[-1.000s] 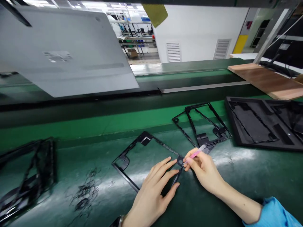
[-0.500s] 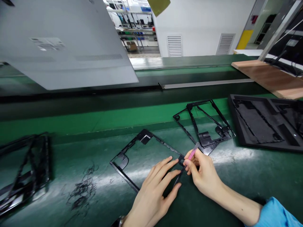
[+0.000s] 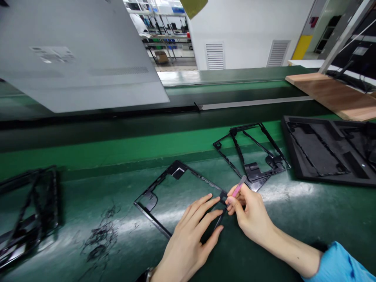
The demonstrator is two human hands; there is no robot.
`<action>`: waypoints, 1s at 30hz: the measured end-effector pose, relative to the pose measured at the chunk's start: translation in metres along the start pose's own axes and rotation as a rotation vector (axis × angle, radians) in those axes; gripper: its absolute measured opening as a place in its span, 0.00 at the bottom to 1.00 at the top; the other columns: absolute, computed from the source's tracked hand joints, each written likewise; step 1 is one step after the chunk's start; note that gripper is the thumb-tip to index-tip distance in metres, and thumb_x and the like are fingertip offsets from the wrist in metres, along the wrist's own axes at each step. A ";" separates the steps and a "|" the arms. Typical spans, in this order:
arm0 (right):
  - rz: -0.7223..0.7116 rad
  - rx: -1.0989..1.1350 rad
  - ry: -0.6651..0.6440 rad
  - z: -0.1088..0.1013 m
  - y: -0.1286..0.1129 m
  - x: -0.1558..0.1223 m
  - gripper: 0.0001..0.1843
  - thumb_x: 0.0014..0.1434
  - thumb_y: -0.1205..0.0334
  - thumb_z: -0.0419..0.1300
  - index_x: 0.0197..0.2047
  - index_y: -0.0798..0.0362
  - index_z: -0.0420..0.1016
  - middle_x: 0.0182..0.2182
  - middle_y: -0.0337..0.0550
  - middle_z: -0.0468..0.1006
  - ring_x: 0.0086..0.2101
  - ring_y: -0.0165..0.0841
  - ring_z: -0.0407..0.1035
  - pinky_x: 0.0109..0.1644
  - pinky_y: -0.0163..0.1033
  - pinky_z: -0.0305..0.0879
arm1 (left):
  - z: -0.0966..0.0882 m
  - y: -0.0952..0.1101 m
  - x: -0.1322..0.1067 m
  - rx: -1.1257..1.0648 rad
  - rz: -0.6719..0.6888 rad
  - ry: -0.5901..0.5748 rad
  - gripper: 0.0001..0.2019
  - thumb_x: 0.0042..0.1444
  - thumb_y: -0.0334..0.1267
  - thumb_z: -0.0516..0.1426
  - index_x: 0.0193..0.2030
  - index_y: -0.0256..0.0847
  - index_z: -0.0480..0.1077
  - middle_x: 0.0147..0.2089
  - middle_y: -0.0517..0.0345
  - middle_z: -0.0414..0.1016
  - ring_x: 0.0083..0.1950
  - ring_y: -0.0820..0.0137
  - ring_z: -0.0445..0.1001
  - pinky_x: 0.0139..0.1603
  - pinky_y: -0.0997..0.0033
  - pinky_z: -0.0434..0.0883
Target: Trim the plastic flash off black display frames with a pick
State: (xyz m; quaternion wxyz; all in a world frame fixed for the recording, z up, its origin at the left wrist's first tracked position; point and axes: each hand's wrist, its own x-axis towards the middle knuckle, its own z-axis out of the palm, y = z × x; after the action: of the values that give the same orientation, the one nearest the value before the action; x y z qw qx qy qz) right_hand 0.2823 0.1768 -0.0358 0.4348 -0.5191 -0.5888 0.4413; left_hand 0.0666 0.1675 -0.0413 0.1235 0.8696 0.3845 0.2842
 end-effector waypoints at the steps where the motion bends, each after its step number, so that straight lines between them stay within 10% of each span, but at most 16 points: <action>1: 0.000 0.001 0.001 0.000 -0.001 0.000 0.14 0.77 0.49 0.58 0.43 0.50 0.71 0.38 0.43 0.79 0.30 0.32 0.78 0.36 0.37 0.80 | 0.000 0.000 0.000 0.000 -0.002 0.001 0.11 0.71 0.33 0.57 0.58 0.43 0.72 0.67 0.46 0.77 0.71 0.51 0.73 0.65 0.40 0.78; 30: 0.023 0.006 0.008 0.002 0.004 -0.001 0.15 0.78 0.46 0.57 0.43 0.49 0.69 0.39 0.44 0.80 0.31 0.33 0.79 0.37 0.39 0.80 | 0.003 -0.002 0.000 -0.027 -0.036 -0.021 0.11 0.71 0.32 0.57 0.58 0.44 0.73 0.67 0.47 0.76 0.72 0.51 0.71 0.67 0.40 0.76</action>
State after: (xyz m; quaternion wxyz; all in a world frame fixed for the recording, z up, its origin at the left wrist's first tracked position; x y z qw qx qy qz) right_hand 0.2811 0.1764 -0.0403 0.4337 -0.5265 -0.5795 0.4460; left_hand 0.0671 0.1683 -0.0444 0.1442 0.8637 0.3948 0.2780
